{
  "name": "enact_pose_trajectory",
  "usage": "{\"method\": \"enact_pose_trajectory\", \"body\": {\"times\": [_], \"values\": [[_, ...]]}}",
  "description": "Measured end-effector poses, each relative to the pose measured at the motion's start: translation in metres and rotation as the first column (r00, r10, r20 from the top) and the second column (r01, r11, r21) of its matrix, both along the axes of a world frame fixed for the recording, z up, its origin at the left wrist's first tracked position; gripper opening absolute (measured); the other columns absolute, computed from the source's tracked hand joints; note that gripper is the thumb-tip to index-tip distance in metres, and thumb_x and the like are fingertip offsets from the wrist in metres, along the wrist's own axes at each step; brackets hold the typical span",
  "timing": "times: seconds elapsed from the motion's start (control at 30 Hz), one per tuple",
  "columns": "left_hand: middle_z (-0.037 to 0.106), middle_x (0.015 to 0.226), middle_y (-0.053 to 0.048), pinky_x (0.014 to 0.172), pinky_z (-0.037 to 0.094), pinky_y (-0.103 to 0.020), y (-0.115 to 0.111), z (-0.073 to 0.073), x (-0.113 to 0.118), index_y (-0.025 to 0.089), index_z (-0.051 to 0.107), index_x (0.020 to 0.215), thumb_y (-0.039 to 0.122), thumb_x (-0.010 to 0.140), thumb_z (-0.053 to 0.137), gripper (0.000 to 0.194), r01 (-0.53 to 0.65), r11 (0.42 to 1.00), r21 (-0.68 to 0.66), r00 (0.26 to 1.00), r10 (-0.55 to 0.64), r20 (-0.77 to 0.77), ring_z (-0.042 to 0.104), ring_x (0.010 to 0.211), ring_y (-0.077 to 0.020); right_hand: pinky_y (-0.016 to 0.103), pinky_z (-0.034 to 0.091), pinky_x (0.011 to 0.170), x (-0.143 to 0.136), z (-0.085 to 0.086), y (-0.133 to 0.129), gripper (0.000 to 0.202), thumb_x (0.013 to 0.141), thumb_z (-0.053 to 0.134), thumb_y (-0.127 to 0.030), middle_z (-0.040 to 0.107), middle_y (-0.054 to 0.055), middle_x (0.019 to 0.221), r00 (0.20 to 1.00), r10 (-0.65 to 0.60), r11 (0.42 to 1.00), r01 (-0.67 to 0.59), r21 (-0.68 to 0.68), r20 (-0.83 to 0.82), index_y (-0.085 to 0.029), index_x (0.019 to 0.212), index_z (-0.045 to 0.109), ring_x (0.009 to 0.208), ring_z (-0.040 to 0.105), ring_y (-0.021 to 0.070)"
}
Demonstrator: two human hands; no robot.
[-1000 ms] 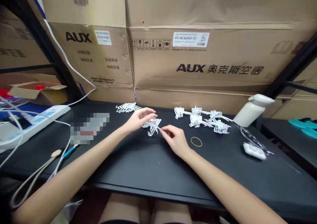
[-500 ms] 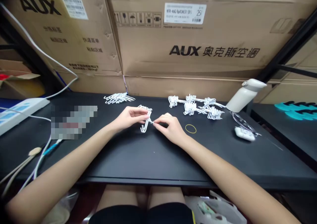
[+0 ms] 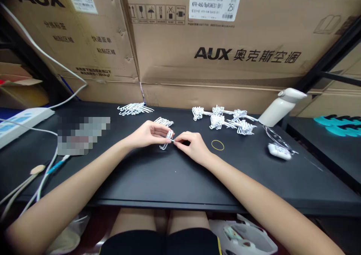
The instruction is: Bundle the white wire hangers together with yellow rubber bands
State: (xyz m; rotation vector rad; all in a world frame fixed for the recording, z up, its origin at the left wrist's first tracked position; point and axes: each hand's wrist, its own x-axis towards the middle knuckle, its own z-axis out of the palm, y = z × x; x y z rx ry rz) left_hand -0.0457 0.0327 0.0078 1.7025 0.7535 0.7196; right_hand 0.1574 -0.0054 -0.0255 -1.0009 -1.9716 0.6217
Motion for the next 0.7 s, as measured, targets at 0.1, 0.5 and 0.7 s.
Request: {"method": "enact_pose_trajectory", "body": {"times": [0.1, 0.5, 0.7], "values": [[0.072, 0.095, -0.013, 0.087, 0.052, -0.04, 0.004, 0.006, -0.006, 0.01, 0.071, 0.093, 0.029, 0.059, 0.079, 0.04, -0.088, 0.996, -0.036, 0.993, 0.09, 0.076, 0.067, 0.089, -0.0258, 0.034, 0.053, 0.075, -0.001, 0.0, 0.005, 0.023, 0.079, 0.062, -0.038, 0.072, 0.007, 0.085, 0.986, -0.063, 0.993, 0.047, -0.107, -0.152, -0.018, 0.087, 0.07, 0.078, 0.066, 0.0199], [0.069, 0.107, -0.01, 0.078, 0.053, -0.023, 0.033, 0.017, -0.036, 0.014, 0.066, 0.095, 0.024, 0.072, 0.069, 0.026, -0.303, 0.863, -0.405, 0.745, 0.48, 0.463, 0.065, 0.096, -0.0169, 0.025, 0.044, 0.063, -0.022, 0.006, 0.064, 0.016, 0.075, 0.059, -0.028, 0.069, 0.004, 0.073, 0.96, -0.153, 0.978, 0.182, -0.106, 0.234, -0.015, 0.075, 0.07, 0.062, 0.057, 0.0134], [0.068, 0.109, -0.013, 0.08, 0.051, -0.029, 0.027, 0.01, -0.029, 0.012, 0.068, 0.093, 0.029, 0.071, 0.072, 0.028, -0.198, 0.913, -0.356, 0.886, 0.322, 0.333, 0.066, 0.091, -0.0196, 0.023, 0.038, 0.059, -0.024, 0.005, 0.074, 0.021, 0.077, 0.057, -0.03, 0.065, 0.003, 0.065, 0.947, -0.134, 0.977, 0.175, -0.118, 0.292, -0.014, 0.066, 0.066, 0.061, 0.054, 0.0124]]}}
